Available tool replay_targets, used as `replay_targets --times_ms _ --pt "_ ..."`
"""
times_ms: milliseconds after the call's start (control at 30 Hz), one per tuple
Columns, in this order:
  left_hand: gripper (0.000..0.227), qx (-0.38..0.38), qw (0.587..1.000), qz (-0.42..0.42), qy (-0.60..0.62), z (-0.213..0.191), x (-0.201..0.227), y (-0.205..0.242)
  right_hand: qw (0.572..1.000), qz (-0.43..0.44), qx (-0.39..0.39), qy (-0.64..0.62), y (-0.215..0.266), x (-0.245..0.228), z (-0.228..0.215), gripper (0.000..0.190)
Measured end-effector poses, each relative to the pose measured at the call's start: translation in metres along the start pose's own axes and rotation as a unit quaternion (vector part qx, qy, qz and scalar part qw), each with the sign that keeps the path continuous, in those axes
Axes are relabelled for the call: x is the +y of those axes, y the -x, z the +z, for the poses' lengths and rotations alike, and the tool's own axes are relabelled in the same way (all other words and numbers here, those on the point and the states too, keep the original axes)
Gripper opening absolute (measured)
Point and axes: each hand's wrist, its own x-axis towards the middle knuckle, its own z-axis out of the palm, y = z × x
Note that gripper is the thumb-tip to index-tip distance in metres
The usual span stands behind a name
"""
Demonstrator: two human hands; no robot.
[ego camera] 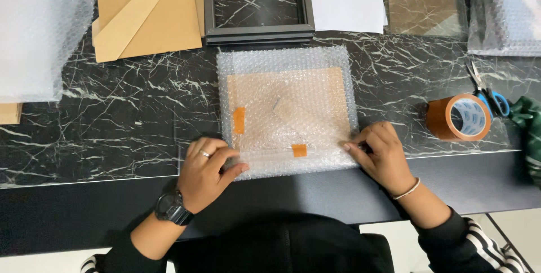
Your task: The person wraps a picture frame in bubble wrap, securing the padding with pieces of adhesive tape that they cut using scissors.
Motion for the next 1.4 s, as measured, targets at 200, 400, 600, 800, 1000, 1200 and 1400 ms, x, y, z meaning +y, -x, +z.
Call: replay_targets --times_ms 200,400,600,800,1000,1200,1400 --pt "0.039 -0.101 0.984 0.125 -0.075 -0.012 0.072 -0.033 0.983 -0.074 -0.035 0.161 -0.022 -0.068 -0.016 0.01" --pt "0.07 -0.147 0.976 0.091 -0.133 0.04 0.089 -0.035 0.989 -0.122 -0.025 0.082 -0.011 -0.098 0.009 0.035" --pt "0.074 -0.12 0.985 -0.015 -0.12 0.043 0.082 -0.04 0.984 -0.1 -0.093 0.112 -0.003 -0.081 0.02 0.068" --pt "0.1 -0.117 0.977 -0.068 -0.163 0.036 0.066 -0.042 0.981 0.006 -0.131 0.142 -0.019 -0.069 0.02 0.084" --pt "0.103 -0.122 0.972 -0.051 -0.193 0.03 0.054 -0.038 0.965 0.094 -0.205 0.131 -0.022 -0.054 0.017 0.101" --pt "0.086 -0.124 0.979 0.004 -0.16 0.029 0.056 -0.041 0.976 0.008 -0.172 0.136 -0.023 -0.063 0.007 0.096" --pt "0.056 -0.109 0.979 0.146 -0.086 0.022 0.074 -0.046 0.974 -0.16 -0.149 0.064 -0.029 -0.083 -0.002 0.065"
